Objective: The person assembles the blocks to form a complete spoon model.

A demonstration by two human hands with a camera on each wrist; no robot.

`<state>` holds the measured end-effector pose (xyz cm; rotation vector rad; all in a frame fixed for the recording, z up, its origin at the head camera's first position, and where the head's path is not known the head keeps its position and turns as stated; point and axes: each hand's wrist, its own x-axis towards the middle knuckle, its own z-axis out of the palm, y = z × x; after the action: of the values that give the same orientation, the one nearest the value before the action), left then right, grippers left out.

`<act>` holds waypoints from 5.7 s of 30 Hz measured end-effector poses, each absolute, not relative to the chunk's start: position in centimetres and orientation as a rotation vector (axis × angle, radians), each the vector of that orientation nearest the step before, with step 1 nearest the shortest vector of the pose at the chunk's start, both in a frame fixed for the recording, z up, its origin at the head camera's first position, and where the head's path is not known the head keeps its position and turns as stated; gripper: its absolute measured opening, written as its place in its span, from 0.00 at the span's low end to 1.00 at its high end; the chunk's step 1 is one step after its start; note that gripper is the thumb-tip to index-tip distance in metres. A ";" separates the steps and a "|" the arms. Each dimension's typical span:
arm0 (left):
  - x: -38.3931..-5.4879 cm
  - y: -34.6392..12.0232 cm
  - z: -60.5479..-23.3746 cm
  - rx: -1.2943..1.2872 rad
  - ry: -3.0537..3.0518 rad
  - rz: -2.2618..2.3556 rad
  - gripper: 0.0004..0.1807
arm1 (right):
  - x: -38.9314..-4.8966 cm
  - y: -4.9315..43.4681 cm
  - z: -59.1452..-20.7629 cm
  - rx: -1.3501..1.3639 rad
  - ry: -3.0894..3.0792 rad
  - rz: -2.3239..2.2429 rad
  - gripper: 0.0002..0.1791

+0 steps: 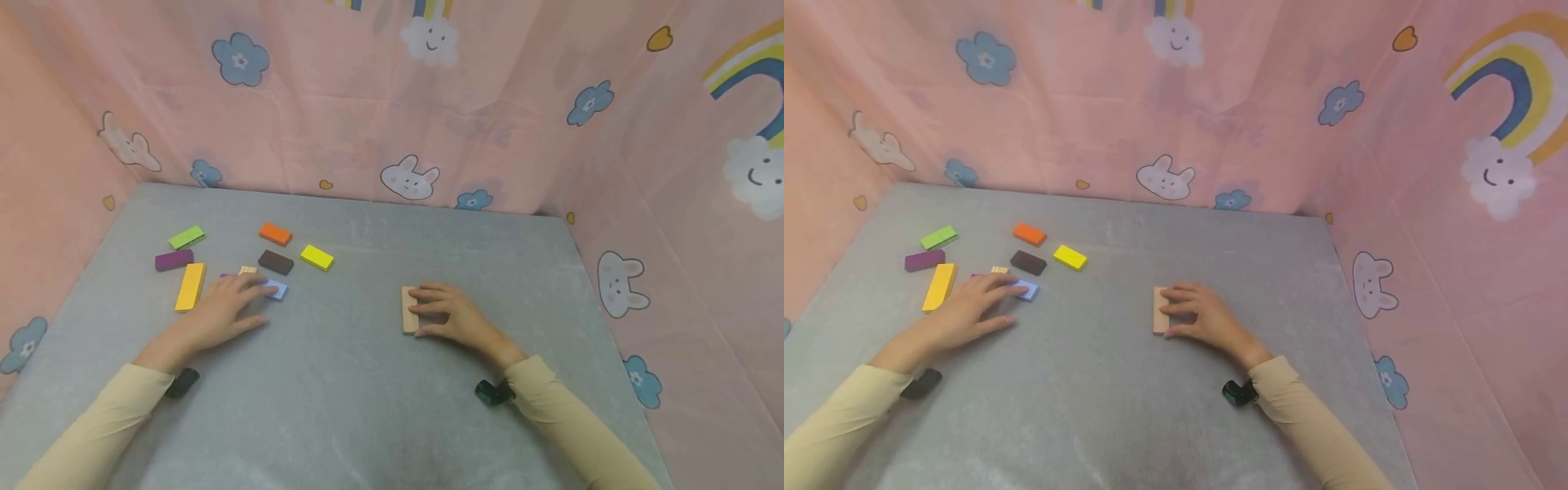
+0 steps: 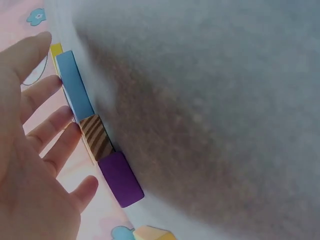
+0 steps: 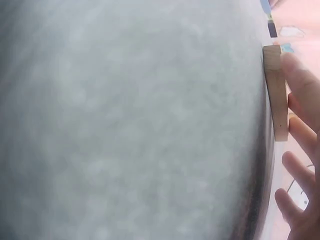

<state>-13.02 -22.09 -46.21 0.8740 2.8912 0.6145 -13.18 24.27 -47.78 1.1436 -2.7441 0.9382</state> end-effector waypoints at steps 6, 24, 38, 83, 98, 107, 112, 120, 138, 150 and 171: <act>-14.1 -22.4 -46.3 0.927 2.895 0.742 0.27 | -13.0 24.1 -47.7 1.112 -2.767 0.956 0.26; -16.9 -22.8 -45.3 0.740 2.853 0.793 0.18 | -12.9 24.3 -48.2 1.069 -2.769 0.973 0.26; -17.6 -21.1 -45.0 0.752 2.856 0.718 0.17 | -13.0 24.3 -48.1 1.092 -2.742 0.976 0.26; -22.4 -0.3 -46.6 1.081 2.679 0.806 0.19 | -12.3 24.2 -47.7 1.166 -2.771 0.781 0.26; -22.2 0.2 -46.5 1.099 2.667 0.809 0.19 | -12.4 24.1 -47.6 1.149 -2.778 0.825 0.26; -22.1 0.2 -46.5 1.104 2.650 0.760 0.19 | -12.4 24.1 -47.5 1.144 -2.774 0.822 0.25; -22.1 0.0 -46.5 1.111 2.633 0.760 0.20 | -12.4 24.0 -47.4 1.141 -2.778 0.829 0.26; -22.1 -0.2 -46.6 1.123 2.600 0.776 0.21 | -12.4 24.2 -47.5 1.132 -2.806 0.836 0.25; -20.7 -6.5 -45.2 0.952 2.596 1.016 0.32 | -12.4 24.3 -47.4 1.125 -2.851 0.836 0.26; -17.6 -19.7 -44.1 0.626 2.807 1.151 0.35 | -12.4 24.2 -47.5 1.125 -2.839 0.854 0.27; -13.8 -31.3 -46.4 0.217 2.902 0.835 0.59 | -12.4 24.2 -47.4 1.125 -2.838 0.851 0.27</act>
<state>-13.79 -31.28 -46.45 0.2172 2.9016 0.8349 -12.43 24.21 -47.38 1.1253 -2.8383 0.8513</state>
